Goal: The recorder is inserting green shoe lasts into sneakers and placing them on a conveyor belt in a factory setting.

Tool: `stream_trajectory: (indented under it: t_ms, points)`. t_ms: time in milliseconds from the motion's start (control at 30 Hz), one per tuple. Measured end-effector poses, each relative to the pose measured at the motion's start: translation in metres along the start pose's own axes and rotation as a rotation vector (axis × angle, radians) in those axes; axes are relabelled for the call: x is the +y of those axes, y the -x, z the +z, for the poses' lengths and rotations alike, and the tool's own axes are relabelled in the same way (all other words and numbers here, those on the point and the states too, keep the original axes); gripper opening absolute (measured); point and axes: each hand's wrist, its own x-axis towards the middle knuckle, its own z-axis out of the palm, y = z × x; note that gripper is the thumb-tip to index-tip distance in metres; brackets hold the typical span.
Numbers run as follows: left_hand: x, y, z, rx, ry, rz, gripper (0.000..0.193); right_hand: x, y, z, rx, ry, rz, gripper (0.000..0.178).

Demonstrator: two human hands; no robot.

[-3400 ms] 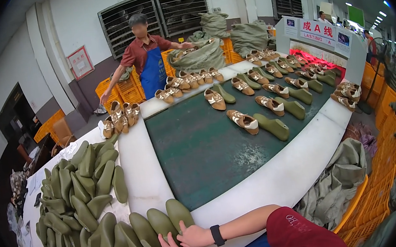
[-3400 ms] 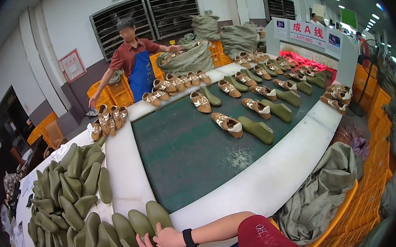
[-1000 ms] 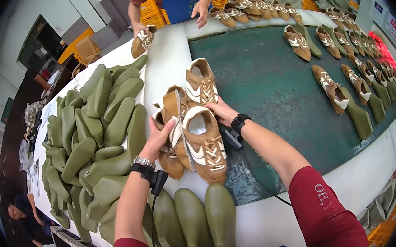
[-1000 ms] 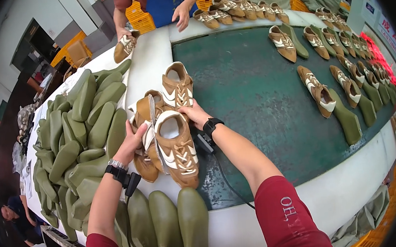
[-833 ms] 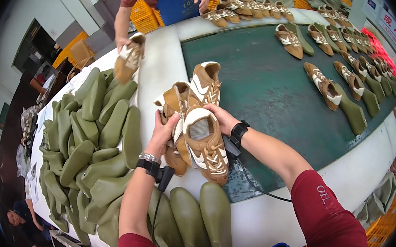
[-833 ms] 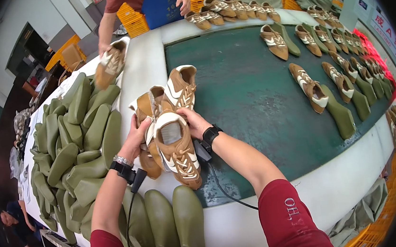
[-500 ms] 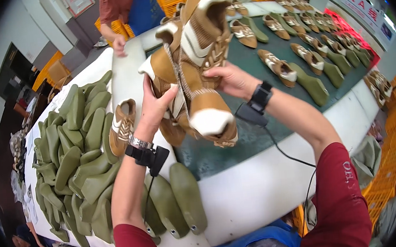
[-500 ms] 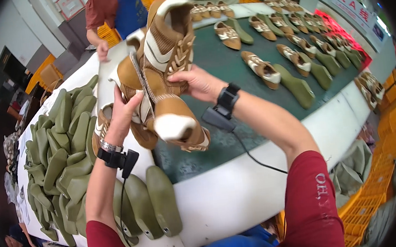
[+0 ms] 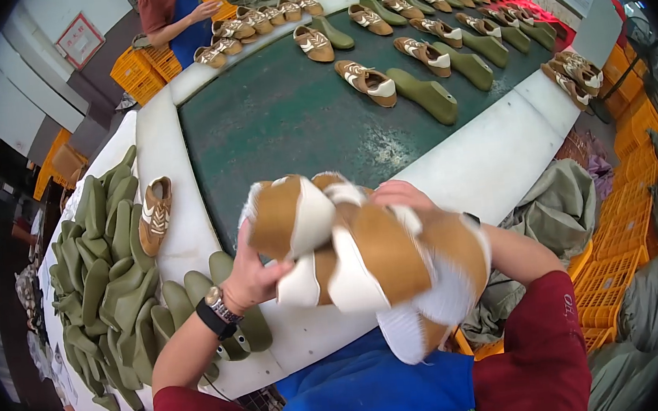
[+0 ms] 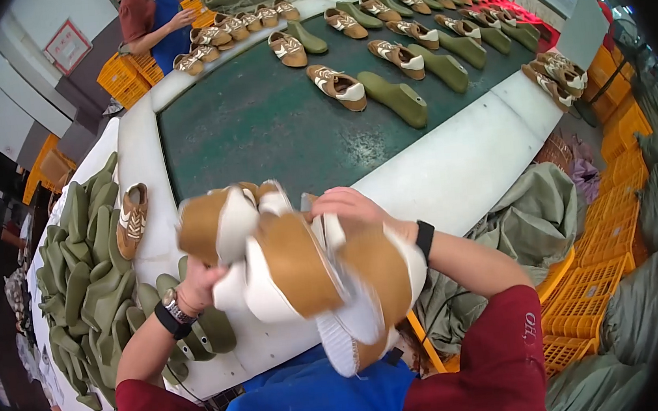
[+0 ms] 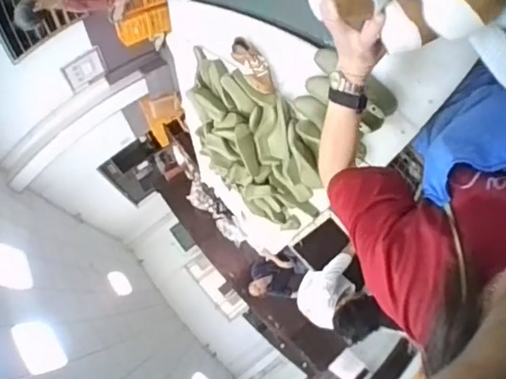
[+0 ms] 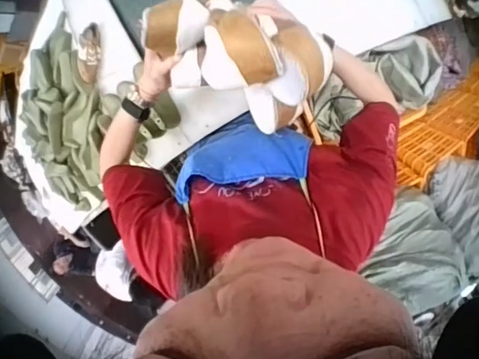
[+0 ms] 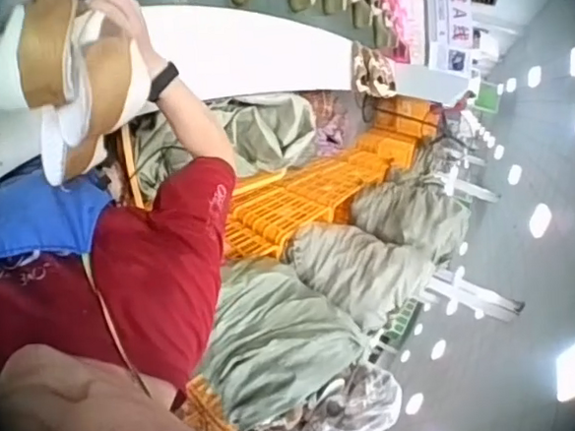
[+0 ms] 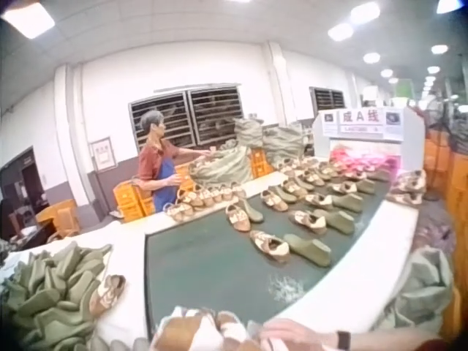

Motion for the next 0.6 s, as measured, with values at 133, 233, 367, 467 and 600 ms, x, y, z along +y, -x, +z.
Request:
stream_trajectory:
  t_ms: [133, 233, 367, 467, 600]
  points:
    - [0.014, 0.014, -0.002, -0.053, -0.639, 0.557, 0.051, 0.03, 0.003, -0.004, -0.279, 0.483, -0.459, 0.032]
    - [-0.012, 0.05, 0.022, -0.297, -0.727, 0.555, 0.042, 0.062, 0.024, 0.021, -0.247, 0.502, -0.222, 0.034]
    - [-0.001, 0.07, 0.03, -0.481, -0.711, 0.493, 0.035, 0.079, 0.033, 0.023, -0.318, 0.38, 0.177, 0.044]
    - [-0.002, 0.097, 0.029, -0.585, -0.747, 0.526, 0.03, 0.083, 0.045, 0.004, -0.384, 0.568, 0.186, 0.051]
    - [0.01, 0.118, 0.031, -0.509, -0.57, 0.261, 0.025, 0.07, 0.066, -0.029, -0.359, 0.306, 0.779, 0.042]
